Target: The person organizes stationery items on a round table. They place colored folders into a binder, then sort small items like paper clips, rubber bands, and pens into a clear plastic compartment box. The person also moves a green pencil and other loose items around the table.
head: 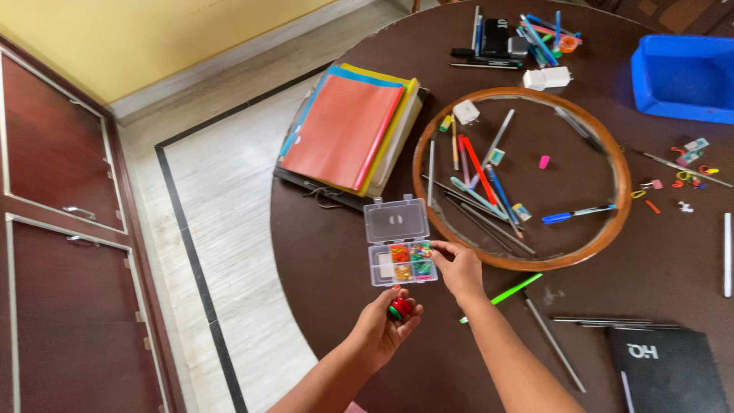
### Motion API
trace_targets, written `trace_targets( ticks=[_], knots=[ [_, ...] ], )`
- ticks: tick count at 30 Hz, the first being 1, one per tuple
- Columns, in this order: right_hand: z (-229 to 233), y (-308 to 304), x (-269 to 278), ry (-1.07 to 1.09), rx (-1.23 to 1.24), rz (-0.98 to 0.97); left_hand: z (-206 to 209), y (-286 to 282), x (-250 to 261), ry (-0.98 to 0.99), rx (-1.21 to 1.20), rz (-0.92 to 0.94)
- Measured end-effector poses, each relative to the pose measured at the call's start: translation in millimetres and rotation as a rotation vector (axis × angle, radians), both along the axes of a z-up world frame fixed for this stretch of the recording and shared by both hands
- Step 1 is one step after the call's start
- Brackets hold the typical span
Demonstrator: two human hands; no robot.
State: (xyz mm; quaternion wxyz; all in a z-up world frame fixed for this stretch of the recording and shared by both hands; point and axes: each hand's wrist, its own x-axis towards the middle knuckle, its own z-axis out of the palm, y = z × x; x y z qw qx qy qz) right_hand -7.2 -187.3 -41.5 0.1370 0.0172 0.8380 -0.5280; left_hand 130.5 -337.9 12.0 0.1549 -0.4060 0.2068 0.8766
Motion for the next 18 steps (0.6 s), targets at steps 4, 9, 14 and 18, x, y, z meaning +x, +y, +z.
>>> trace_targets(
  ticks=[4,9,14,18],
  knots=[
    [-16,-26,5,0.272,0.193,0.051,-1,-51,11,0.006,-0.019,0.032],
    [-24,-37,15,0.287,0.219,-0.026,-4,-95,18,0.0,-0.055,0.056],
    [-14,-42,23,0.135,0.119,-0.141,-14,-111,16,-0.024,-0.051,0.07],
    [-12,-34,33,0.256,0.25,-0.152,-22,-116,14,-0.047,-0.068,0.026]
  ],
)
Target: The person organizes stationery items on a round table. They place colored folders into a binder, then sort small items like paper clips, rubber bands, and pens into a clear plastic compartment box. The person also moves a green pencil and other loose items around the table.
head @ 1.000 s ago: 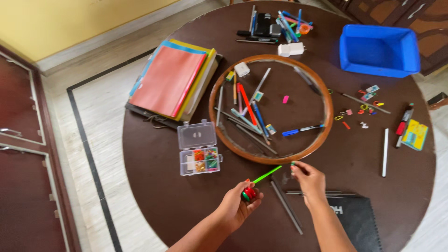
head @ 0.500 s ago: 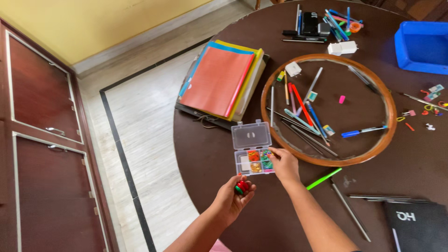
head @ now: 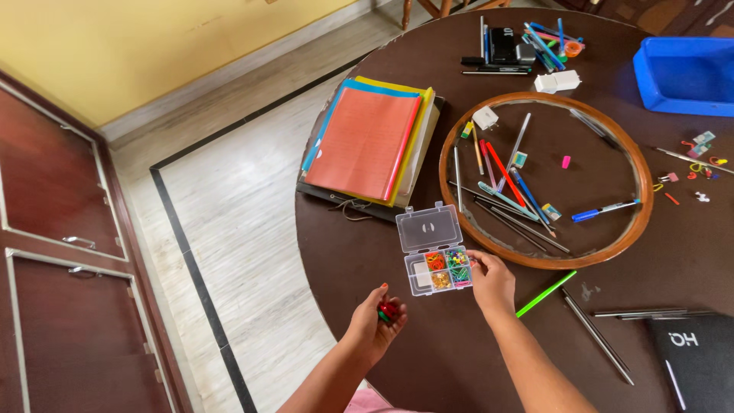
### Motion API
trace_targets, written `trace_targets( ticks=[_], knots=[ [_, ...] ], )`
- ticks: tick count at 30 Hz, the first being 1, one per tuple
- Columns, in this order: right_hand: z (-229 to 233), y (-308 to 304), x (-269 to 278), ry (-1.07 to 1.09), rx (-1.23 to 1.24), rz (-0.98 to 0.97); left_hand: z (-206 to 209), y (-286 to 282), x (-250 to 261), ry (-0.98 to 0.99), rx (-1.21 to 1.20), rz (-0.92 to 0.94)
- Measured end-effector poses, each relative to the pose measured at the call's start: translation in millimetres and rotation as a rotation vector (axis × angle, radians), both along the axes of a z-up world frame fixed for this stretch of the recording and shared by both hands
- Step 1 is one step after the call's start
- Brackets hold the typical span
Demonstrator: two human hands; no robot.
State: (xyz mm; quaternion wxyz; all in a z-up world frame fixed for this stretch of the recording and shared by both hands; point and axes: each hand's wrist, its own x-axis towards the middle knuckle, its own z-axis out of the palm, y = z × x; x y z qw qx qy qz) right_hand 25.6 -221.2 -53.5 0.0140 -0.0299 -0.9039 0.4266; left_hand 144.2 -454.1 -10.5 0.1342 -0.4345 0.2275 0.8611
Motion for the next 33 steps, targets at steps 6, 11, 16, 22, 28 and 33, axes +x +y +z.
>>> trace_targets(
  ticks=[6,11,16,22,28,33],
  knots=[
    [-18,14,10,-0.204,0.075,-0.035,-8,-6,-13,-0.013,-0.127,-0.196],
    [-35,16,11,-0.311,-0.081,-0.09,-19,-1,-20,0.012,-0.094,-0.21],
    [-41,24,16,-0.401,-0.086,-0.052,-31,3,-22,-0.055,-0.095,-0.189],
    [-27,42,37,-0.455,-0.266,-0.11,-38,7,-23,-0.015,-0.09,-0.138],
    [-11,79,64,-0.458,-0.278,-0.108,-20,28,-26,-0.04,-0.175,-0.268],
    [-8,131,73,-0.415,-0.199,-0.129,-4,72,-28,0.059,-0.189,-0.553]
  ],
)
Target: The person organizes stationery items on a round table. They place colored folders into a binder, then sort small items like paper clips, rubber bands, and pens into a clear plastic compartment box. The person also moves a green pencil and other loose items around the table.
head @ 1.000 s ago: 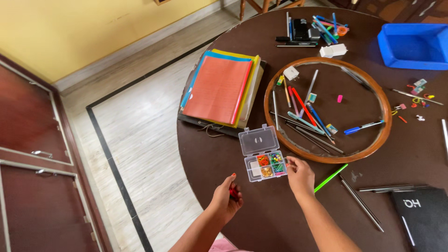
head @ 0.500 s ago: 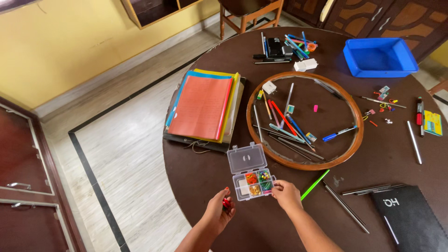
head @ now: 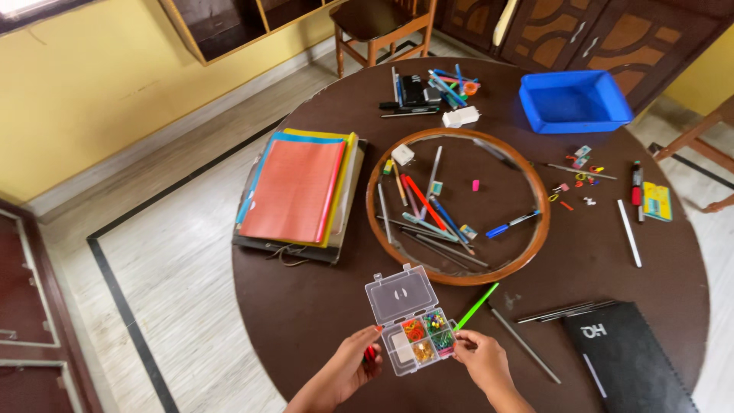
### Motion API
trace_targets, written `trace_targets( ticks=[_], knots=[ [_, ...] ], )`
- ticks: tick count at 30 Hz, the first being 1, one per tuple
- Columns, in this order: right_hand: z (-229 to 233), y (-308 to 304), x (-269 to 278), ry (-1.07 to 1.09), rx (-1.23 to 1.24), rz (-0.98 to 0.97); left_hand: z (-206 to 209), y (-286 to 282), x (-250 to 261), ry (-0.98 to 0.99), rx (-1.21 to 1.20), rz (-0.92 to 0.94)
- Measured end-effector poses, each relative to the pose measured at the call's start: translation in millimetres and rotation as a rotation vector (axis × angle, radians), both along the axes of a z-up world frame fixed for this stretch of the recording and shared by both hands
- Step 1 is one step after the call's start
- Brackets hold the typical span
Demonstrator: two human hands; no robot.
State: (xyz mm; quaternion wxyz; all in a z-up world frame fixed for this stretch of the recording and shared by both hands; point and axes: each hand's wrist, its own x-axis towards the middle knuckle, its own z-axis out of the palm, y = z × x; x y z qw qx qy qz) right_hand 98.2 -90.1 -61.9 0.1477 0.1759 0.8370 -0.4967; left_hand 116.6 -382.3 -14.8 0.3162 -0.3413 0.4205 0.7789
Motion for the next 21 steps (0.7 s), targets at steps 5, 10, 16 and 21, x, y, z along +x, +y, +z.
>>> trace_targets(
  ticks=[5,10,16,21],
  knots=[
    [5,62,-4,0.031,-0.011,0.016,1,59,-9,0.059,-0.017,-0.185],
    [11,117,-13,-0.053,0.003,-0.008,5,115,-23,0.143,-0.182,-0.323],
    [15,155,-31,0.052,-0.105,0.063,3,157,-30,0.186,-0.315,-0.315],
    [25,153,-69,0.181,0.036,0.276,-22,169,-25,0.225,-0.283,-0.035]
  ],
)
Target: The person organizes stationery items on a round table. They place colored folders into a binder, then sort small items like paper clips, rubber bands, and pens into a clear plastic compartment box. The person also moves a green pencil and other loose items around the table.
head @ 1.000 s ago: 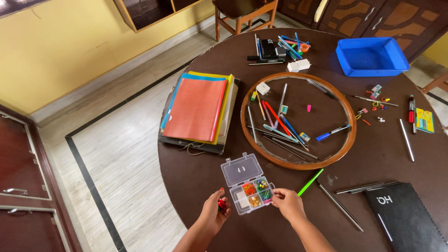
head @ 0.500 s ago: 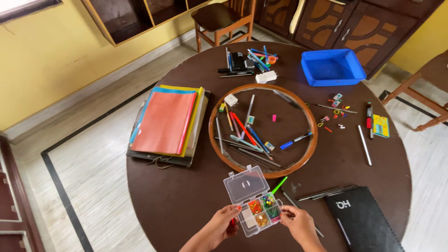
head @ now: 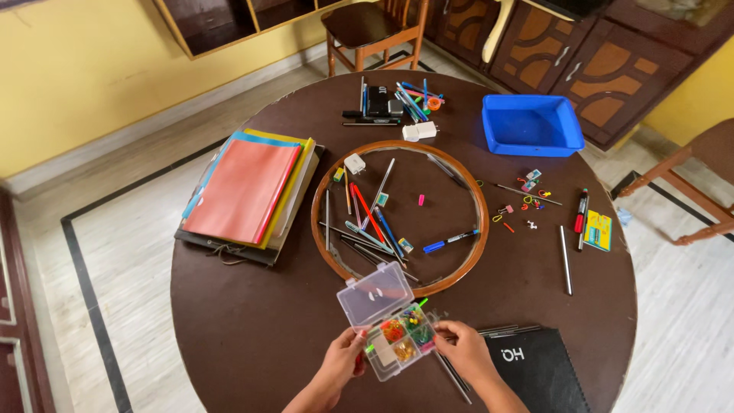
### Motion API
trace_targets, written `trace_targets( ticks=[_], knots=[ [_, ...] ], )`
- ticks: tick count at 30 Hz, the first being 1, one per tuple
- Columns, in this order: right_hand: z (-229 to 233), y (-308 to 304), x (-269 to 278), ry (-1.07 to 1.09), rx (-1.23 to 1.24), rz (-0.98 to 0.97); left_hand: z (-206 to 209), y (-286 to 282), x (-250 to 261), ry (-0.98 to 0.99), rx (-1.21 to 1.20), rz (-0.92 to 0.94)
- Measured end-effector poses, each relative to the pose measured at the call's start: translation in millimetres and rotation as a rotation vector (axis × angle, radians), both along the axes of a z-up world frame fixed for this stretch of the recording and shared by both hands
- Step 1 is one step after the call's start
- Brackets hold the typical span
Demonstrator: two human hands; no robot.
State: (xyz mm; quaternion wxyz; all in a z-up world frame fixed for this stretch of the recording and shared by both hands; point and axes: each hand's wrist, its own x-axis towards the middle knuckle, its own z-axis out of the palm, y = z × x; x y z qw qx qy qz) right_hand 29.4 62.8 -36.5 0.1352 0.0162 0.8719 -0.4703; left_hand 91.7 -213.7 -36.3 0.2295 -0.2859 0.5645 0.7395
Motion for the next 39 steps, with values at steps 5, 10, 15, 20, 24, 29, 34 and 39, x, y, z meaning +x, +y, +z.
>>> trace_targets(
  ticks=[5,10,15,20,24,29,34,39],
  knots=[
    [15,-23,-35,-0.004,-0.079,0.141,-12,-10,4,0.012,0.167,0.291],
    [25,-70,-57,-0.06,-0.043,0.255,-13,-43,10,-0.107,0.086,0.442],
    [25,-143,-85,0.281,0.18,0.331,-36,-96,9,-0.08,0.08,0.577],
    [16,-242,-144,0.607,0.473,0.436,-60,-154,18,-0.049,0.034,0.63],
    [2,-291,-180,0.524,0.716,0.509,-74,-190,15,-0.051,0.029,0.663],
    [-20,-281,-213,0.531,0.898,0.481,-97,-217,5,-0.074,0.086,0.667],
    [-24,-222,-254,0.553,1.047,0.43,-117,-217,-9,-0.085,0.129,0.635],
    [-28,-160,-287,0.661,1.006,0.415,-137,-214,-14,-0.116,0.155,0.618]
  ],
)
